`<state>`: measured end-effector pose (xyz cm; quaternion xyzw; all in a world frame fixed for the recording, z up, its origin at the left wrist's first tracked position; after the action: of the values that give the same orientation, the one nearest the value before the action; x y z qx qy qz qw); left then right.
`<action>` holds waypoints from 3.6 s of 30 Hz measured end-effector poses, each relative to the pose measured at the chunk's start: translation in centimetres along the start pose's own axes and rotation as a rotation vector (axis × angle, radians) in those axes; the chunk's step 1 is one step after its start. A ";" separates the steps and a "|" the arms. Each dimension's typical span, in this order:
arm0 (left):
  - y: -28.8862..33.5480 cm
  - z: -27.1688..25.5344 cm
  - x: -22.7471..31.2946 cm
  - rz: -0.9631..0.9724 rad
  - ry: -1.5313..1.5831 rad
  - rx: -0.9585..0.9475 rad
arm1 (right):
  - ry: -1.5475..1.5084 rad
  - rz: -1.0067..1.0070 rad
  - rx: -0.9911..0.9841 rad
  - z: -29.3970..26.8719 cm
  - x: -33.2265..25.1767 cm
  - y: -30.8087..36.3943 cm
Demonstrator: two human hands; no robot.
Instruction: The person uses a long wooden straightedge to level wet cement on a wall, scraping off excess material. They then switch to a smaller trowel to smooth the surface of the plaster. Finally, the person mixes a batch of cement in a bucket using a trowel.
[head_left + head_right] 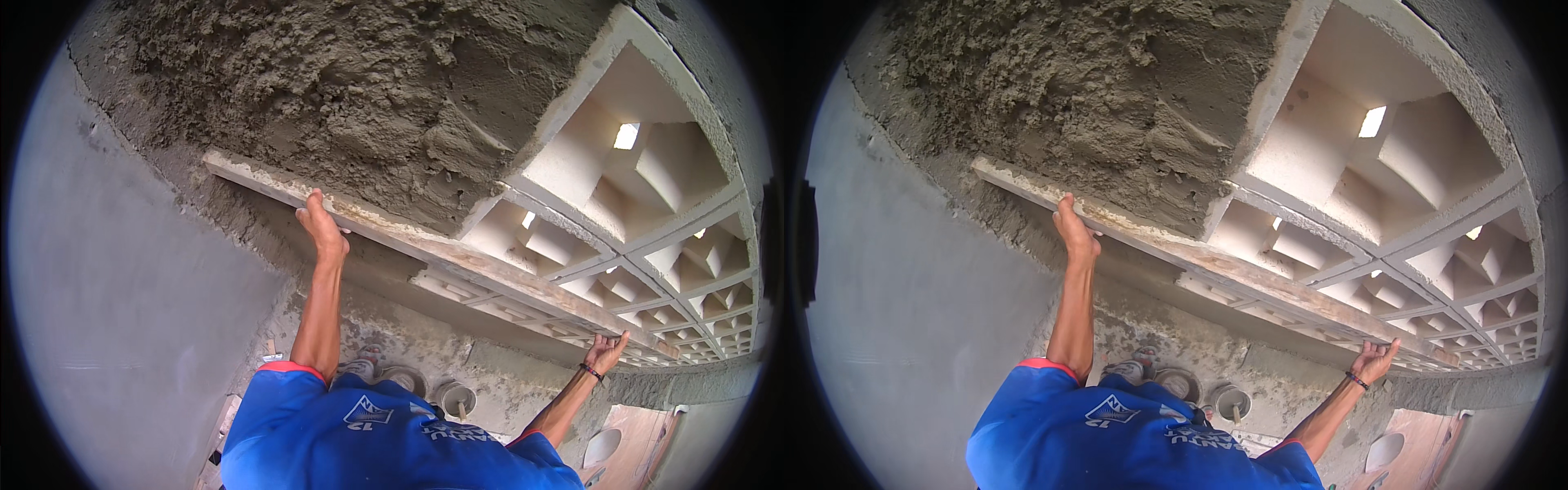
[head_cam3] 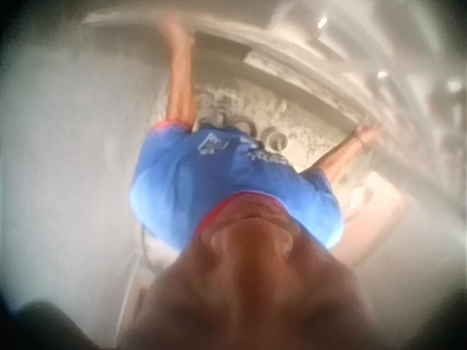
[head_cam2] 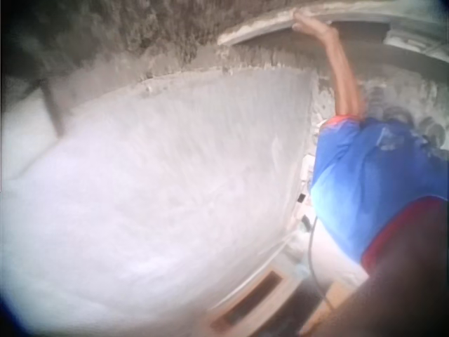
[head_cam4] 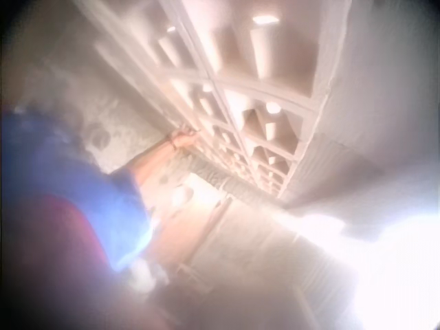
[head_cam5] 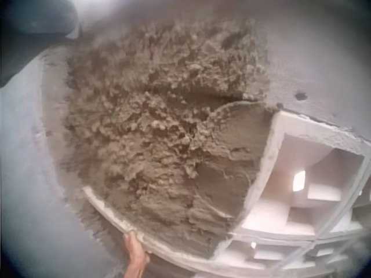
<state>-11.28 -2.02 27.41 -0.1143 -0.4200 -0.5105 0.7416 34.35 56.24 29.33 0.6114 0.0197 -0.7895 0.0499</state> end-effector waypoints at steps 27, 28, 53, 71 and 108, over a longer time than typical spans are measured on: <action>1.9 3.3 3.7 0.004 -0.123 -0.094 | -0.001 0.029 0.023 0.1 -2.9 -0.1; 2.2 3.6 3.8 -0.002 -0.146 -0.104 | -0.004 0.012 0.017 0.1 -3.4 -0.2; 10.8 9.8 6.3 0.061 -0.243 -0.146 | -0.068 0.034 0.018 -4.9 -6.0 -6.0; 18.1 13.6 7.5 0.040 -0.281 -0.298 | -0.100 0.060 -0.018 -8.4 -7.2 -11.9; 5.7 -19.5 -18.3 -0.547 -1.117 0.140 | 0.464 0.625 0.084 -18.6 20.9 -3.1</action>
<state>1.13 0.98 3.25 -0.2033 -0.7908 -0.5163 0.2582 46.76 59.91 4.38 0.7517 -0.1889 -0.5771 0.2573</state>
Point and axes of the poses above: each hand's wrist, its own y-axis away from the middle knuckle, its own z-axis out of the palm, x = y × z, the point moved 8 cm from there along -y, towards the middle knuckle, and after that the axes turned 10 degrees about y, right-handed, at the moved point
